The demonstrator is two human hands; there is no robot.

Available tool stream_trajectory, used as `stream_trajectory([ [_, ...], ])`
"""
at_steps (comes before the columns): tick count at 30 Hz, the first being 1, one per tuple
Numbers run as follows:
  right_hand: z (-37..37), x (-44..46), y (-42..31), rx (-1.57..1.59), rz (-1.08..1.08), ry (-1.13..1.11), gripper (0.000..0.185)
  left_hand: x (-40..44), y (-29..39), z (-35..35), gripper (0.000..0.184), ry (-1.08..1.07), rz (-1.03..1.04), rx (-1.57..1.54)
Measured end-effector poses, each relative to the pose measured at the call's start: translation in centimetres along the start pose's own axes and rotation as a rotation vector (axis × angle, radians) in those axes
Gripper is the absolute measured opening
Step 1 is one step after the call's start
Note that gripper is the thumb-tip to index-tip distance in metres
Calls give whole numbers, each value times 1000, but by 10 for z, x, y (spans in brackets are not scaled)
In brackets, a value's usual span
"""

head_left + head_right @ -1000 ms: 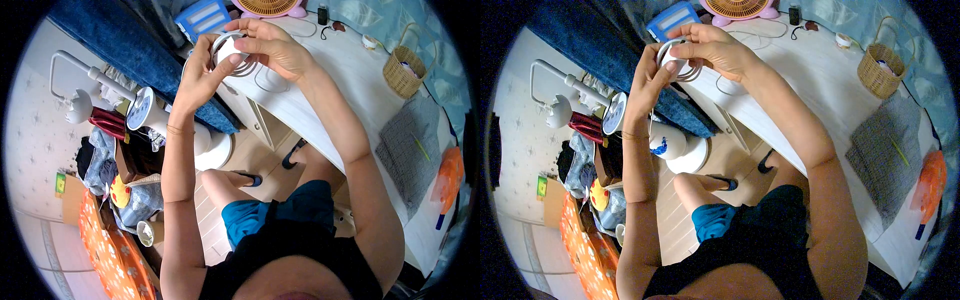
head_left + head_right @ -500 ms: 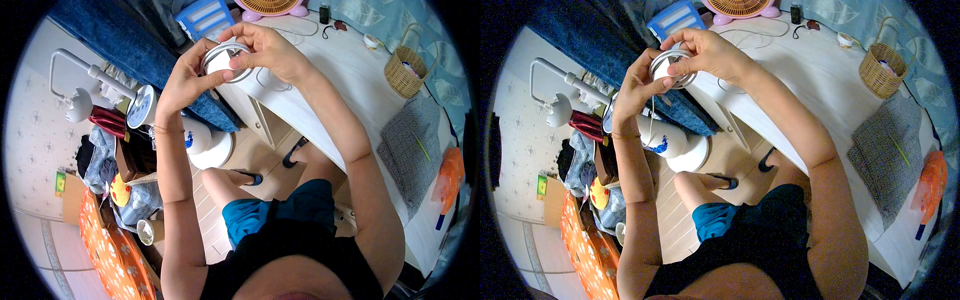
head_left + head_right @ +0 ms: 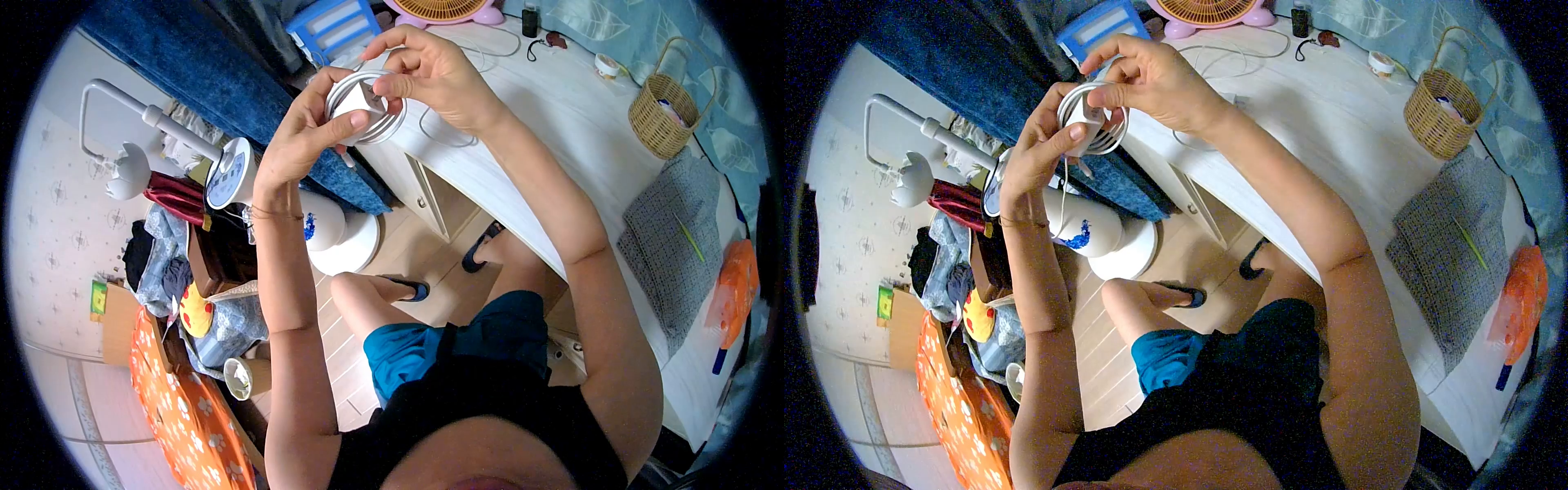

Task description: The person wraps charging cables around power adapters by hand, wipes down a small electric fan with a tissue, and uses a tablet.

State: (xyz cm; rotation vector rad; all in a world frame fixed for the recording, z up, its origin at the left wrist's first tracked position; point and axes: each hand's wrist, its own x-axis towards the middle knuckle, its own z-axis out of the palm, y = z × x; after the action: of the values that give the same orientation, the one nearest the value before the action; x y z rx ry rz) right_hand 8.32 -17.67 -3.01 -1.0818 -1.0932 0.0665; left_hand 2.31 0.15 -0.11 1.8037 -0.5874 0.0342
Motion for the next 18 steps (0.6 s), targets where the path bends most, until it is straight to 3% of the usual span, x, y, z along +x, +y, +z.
stream_trajectory([
  [5,4,0,9,-158,-128,128,32,1,-2,5,40,88,9,106],
  [11,-12,1,11,95,314,65,25,-3,-5,14,33,196,98,182],
  [18,-6,1,13,-18,55,136,19,-2,-14,17,34,266,111,179],
])
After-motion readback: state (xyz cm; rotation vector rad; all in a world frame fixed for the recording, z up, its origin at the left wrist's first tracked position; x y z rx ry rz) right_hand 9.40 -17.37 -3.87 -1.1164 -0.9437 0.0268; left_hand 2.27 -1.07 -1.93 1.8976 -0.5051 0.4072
